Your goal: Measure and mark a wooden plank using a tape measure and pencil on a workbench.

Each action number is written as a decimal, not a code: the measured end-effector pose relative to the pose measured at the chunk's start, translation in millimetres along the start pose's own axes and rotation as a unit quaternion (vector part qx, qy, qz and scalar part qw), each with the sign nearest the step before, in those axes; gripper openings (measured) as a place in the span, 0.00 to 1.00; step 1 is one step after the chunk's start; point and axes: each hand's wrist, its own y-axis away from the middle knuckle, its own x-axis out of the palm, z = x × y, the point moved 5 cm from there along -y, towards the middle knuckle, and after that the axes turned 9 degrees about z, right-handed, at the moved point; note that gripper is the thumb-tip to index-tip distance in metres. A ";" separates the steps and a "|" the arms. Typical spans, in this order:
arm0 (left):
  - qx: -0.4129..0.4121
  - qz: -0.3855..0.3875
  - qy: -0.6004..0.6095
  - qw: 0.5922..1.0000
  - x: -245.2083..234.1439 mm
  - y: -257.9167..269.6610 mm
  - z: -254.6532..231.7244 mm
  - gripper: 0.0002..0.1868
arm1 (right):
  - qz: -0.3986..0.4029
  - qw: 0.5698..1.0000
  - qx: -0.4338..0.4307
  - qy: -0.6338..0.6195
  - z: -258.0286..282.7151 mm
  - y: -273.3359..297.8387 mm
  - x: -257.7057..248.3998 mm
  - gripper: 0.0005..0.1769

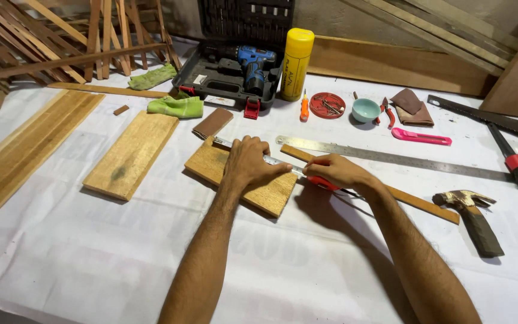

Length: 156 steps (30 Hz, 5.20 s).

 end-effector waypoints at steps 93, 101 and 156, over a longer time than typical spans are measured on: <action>0.146 -0.048 -0.007 0.988 0.9 8.8 1.0 0.36 | 0.005 0.974 0.131 -0.185 19.5 32.3 21.4 0.26; 0.156 -0.058 -0.016 0.986 -3.9 55.2 19.0 0.34 | 0.024 0.973 0.075 -0.217 43.1 36.6 48.2 0.27; 0.232 -0.063 -0.063 0.969 31.0 72.5 2.5 0.25 | 0.006 0.984 0.106 -0.146 20.5 68.6 53.8 0.27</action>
